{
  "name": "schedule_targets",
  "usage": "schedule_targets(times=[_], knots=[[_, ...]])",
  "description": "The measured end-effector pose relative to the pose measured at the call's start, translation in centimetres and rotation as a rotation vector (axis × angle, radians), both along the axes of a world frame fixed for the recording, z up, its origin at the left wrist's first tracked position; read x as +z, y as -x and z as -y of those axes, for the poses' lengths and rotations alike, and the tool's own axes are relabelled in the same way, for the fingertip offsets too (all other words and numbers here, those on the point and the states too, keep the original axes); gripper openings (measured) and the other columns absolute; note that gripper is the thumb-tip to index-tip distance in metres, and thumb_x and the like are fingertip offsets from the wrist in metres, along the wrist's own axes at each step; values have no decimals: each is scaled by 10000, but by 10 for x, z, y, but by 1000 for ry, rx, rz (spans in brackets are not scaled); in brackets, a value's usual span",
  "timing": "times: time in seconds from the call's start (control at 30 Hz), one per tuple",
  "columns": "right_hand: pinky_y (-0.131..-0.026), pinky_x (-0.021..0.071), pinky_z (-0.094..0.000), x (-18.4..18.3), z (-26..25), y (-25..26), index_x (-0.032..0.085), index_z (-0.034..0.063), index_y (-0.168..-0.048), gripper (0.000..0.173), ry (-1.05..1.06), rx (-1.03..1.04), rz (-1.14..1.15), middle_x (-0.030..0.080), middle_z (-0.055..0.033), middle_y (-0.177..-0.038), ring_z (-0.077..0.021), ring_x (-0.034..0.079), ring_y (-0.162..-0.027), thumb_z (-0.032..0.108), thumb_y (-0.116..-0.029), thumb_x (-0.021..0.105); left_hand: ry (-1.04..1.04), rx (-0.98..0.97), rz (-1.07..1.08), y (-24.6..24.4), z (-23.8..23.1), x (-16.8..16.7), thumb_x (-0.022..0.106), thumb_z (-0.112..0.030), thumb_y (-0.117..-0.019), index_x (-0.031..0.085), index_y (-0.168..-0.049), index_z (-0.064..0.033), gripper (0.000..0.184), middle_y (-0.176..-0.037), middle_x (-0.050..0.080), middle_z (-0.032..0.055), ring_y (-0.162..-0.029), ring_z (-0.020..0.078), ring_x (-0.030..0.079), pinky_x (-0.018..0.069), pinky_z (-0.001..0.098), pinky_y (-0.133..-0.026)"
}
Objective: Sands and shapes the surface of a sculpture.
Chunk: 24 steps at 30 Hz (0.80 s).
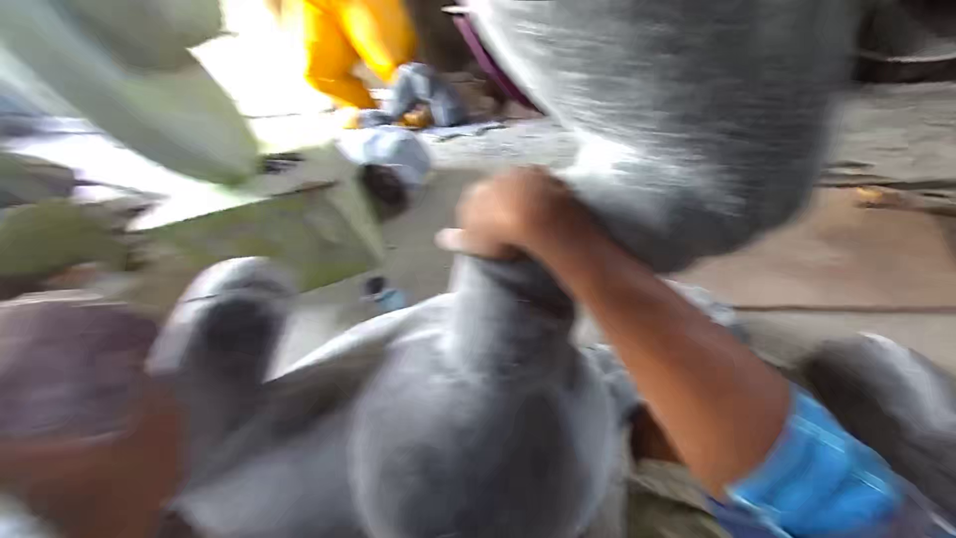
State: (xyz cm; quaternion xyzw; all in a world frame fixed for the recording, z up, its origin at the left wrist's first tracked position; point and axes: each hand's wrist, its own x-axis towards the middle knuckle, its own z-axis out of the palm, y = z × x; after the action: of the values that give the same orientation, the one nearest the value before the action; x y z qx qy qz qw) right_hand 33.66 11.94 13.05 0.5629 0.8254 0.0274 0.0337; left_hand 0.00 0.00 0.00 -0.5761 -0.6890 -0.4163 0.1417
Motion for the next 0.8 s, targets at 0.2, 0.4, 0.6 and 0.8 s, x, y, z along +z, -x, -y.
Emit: schedule_targets(times=[0.2, 0.4, 0.6, 0.8], knots=[[-798, 505, -670, -13, -19, -5, 766, 283, -1034, 776, 1, -109, 60, 742, -123, -969, -384, 691, -989, 877, -885, 290, 170, -246, -46, -52, 21, -58, 538, -333, -1032, 569, -1470, -174, 468, -1447, 576, 76, -1311, 212, 577, 528, 448, -1069], [-780, 522, -670, -25, -36, -12, 770, 327, -1124, 699, -55, -39, 35, 756, -126, -1002, -387, 702, -987, 834, -915, 338, 264, -257, -195, -43, 4, -77, 351, -293, -1085, 601, -1441, -250, 437, -1393, 646, -52, -1304, 128, 590, 485, 418, -1108], [-868, 504, -669, -19, -35, -1, 754, 268, -1187, 504, 51, -99, 35, 741, -144, -1103, -389, 681, -1070, 642, -999, 473, 346, -334, -129, -51, 7, -63, 357, -296, -1092, 610, -1433, -216, 433, -1369, 651, -6, -1296, 162, 588, 471, 408, -1116], [-843, 516, -662, -22, -40, -2, 772, 239, -1138, 439, 44, -88, 6, 750, -147, -1058, -378, 699, -1020, 561, -1025, 496, 445, -199, -164, -10, -16, -59, 426, -335, -1077, 641, -1390, -283, 383, -1231, 697, -20, -1156, 176, 652, 541, 442, -980]])
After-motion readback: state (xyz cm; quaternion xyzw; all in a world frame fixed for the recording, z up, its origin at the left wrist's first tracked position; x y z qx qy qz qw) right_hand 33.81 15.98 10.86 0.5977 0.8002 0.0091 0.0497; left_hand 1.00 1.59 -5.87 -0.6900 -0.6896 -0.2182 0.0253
